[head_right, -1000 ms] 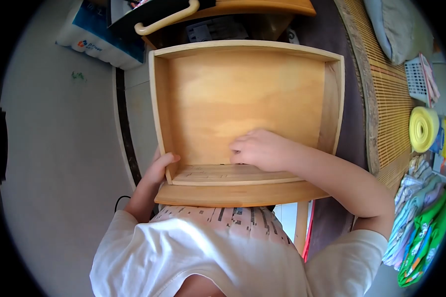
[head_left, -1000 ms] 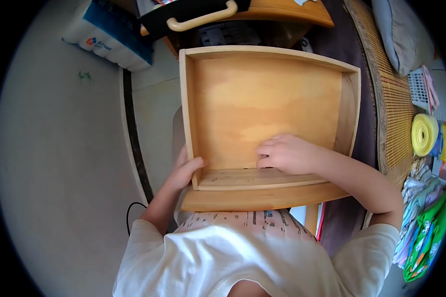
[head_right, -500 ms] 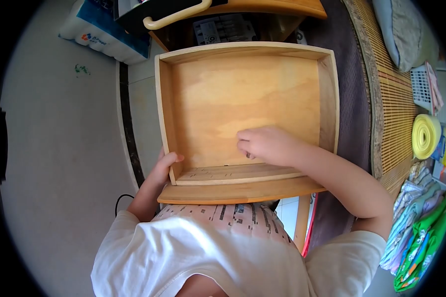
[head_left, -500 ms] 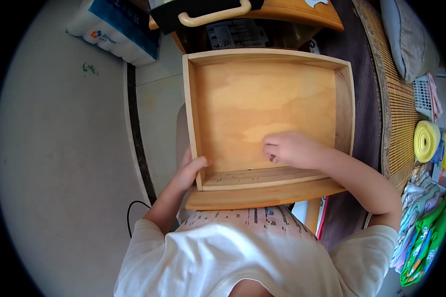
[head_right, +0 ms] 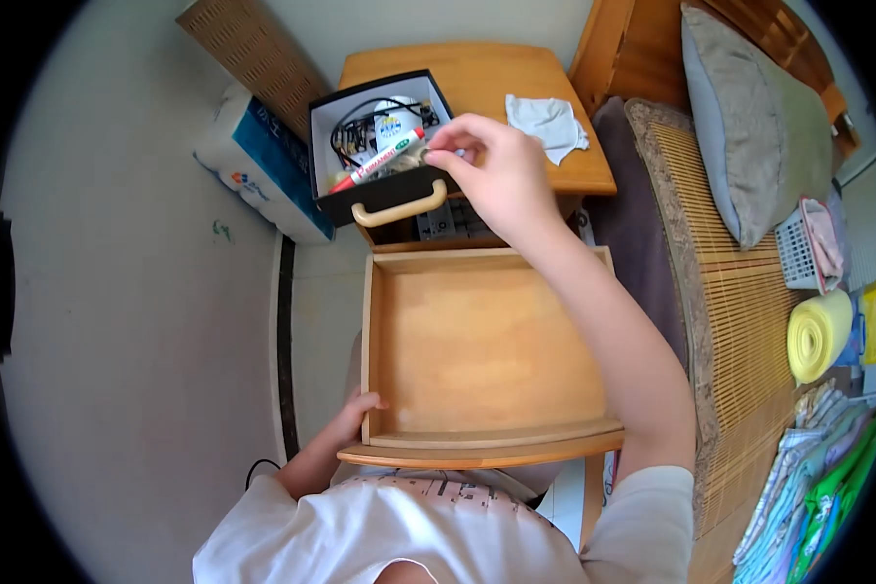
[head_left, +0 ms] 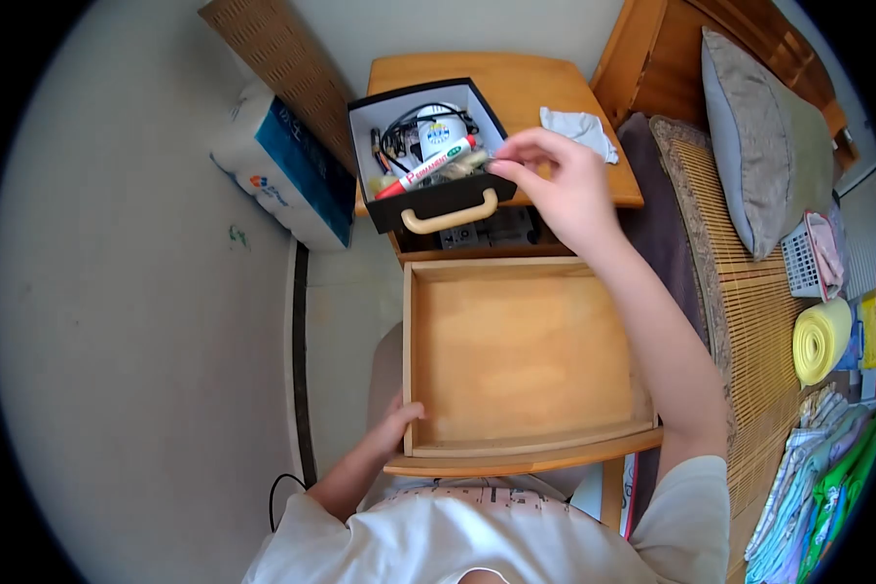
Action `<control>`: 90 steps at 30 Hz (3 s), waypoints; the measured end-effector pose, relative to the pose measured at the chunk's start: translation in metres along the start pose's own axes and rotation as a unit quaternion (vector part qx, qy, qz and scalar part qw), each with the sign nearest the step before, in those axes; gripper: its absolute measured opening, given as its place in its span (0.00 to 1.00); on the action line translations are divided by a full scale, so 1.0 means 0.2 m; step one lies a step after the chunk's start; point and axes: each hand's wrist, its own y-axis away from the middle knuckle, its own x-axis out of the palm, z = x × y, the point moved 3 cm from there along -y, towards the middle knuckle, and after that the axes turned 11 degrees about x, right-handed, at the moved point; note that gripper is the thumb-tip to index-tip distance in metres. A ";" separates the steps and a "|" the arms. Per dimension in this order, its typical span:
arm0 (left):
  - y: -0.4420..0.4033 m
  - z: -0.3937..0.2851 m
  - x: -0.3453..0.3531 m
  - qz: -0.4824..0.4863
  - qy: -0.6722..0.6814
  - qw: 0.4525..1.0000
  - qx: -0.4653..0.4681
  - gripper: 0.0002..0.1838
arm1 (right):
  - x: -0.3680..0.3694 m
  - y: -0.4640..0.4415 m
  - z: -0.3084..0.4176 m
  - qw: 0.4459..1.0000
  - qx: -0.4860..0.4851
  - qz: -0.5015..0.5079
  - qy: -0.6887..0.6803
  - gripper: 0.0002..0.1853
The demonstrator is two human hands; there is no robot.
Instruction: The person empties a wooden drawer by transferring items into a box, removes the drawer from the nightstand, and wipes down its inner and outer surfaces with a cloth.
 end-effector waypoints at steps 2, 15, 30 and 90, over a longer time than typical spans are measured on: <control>0.03 -0.04 0.03 -0.031 -0.004 0.999 -0.026 0.30 | 0.03 -0.10 -0.03 0.999 0.014 -0.007 0.044 0.07; 0.09 -0.03 0.02 -0.053 0.002 0.998 0.038 0.32 | -0.48 -0.32 -0.63 0.878 0.081 -0.025 0.472 0.34; 1.02 -0.62 0.37 -0.228 0.019 0.971 -0.064 0.35 | -0.58 -0.44 -0.91 0.960 -0.037 -0.129 0.245 0.16; 1.70 0.52 1.92 -0.607 0.518 0.595 0.089 0.30 | -0.06 0.77 0.05 0.606 0.200 0.766 0.079 0.13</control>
